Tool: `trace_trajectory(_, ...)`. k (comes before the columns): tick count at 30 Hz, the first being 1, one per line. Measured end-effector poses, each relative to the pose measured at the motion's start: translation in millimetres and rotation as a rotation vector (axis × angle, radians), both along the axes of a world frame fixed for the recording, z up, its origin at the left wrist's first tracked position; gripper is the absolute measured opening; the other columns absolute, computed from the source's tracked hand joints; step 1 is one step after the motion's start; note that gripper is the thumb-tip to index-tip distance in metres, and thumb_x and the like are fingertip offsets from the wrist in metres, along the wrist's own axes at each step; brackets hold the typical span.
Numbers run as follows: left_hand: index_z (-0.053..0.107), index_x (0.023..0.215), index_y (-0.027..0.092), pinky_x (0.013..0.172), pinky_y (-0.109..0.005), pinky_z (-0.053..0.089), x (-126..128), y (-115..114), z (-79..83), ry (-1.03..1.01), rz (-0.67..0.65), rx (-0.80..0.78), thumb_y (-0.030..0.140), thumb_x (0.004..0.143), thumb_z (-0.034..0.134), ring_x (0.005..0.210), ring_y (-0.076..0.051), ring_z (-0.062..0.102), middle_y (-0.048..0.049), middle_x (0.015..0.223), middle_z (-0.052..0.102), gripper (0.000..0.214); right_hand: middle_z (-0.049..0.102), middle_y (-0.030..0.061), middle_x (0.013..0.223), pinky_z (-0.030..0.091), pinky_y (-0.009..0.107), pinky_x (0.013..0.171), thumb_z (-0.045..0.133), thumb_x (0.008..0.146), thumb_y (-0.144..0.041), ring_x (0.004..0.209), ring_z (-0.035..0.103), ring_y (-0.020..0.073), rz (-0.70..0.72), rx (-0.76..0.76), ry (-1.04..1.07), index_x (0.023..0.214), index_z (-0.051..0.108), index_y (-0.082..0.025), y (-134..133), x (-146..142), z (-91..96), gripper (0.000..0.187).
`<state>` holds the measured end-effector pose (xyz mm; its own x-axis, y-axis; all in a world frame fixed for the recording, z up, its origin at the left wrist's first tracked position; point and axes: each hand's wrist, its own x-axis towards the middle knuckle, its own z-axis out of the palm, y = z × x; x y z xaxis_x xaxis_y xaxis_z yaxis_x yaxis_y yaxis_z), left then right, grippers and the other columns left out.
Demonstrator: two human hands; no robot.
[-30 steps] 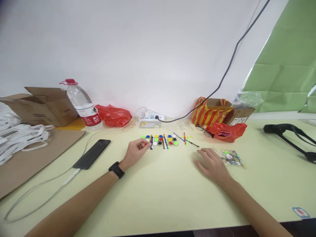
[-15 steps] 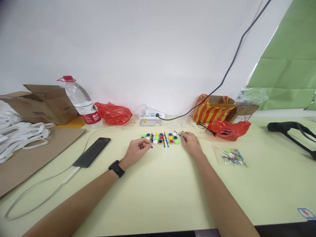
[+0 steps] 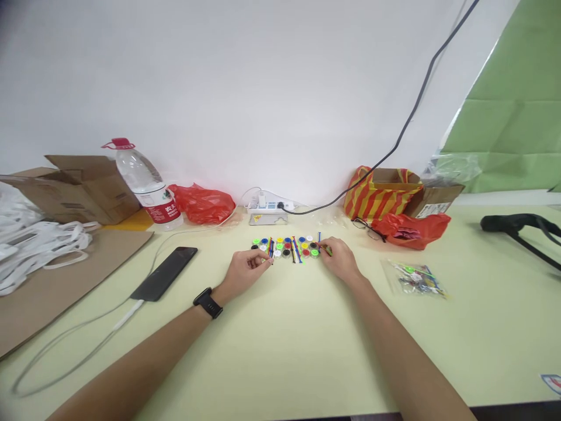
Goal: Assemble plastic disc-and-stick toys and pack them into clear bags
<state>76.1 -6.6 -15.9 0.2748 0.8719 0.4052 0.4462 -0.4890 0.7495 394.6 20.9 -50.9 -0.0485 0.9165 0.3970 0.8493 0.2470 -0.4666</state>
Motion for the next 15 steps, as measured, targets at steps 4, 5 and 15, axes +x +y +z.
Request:
trace_trajectory(4,0.078,0.085,0.017,0.053,-0.021,0.036,0.2,-1.0,-0.7,0.007,-0.006,0.006,0.035,0.088,0.069,0.054,-0.009,0.043,0.0042,0.057,0.054,0.021,0.076,0.004,0.095,0.048,0.033,0.072,0.059,0.088,-0.023,0.079,0.065,0.0208,-0.053,0.011,0.034,0.101,0.076,-0.024,-1.5,2.1,-0.4,0.021)
trace_trajectory(5,0.078,0.085,0.017,0.053,-0.021,0.036,0.0,-1.5,-1.2,0.006,-0.007,0.006,0.036,0.089,0.069,0.054,-0.009,0.043,0.0043,0.057,0.054,0.021,0.076,0.004,0.093,0.047,0.033,0.071,0.059,0.088,-0.023,0.077,0.064,0.0205,-0.065,0.016,0.041,0.1,0.076,-0.024,-2.8,1.9,-0.5,0.021)
trace_trajectory(15,0.076,0.083,0.02,0.057,-0.023,0.042,5.9,-18.5,15.0,0.13,0.023,0.153,0.035,0.091,0.065,0.053,-0.011,0.05,0.0024,0.057,0.059,0.02,0.076,0.0111,0.115,0.051,0.047,0.099,0.054,0.095,-0.038,0.111,0.065,0.0311,-0.098,0.149,0.122,0.112,0.073,-0.022,-39.8,-14.0,44.5,0.03)
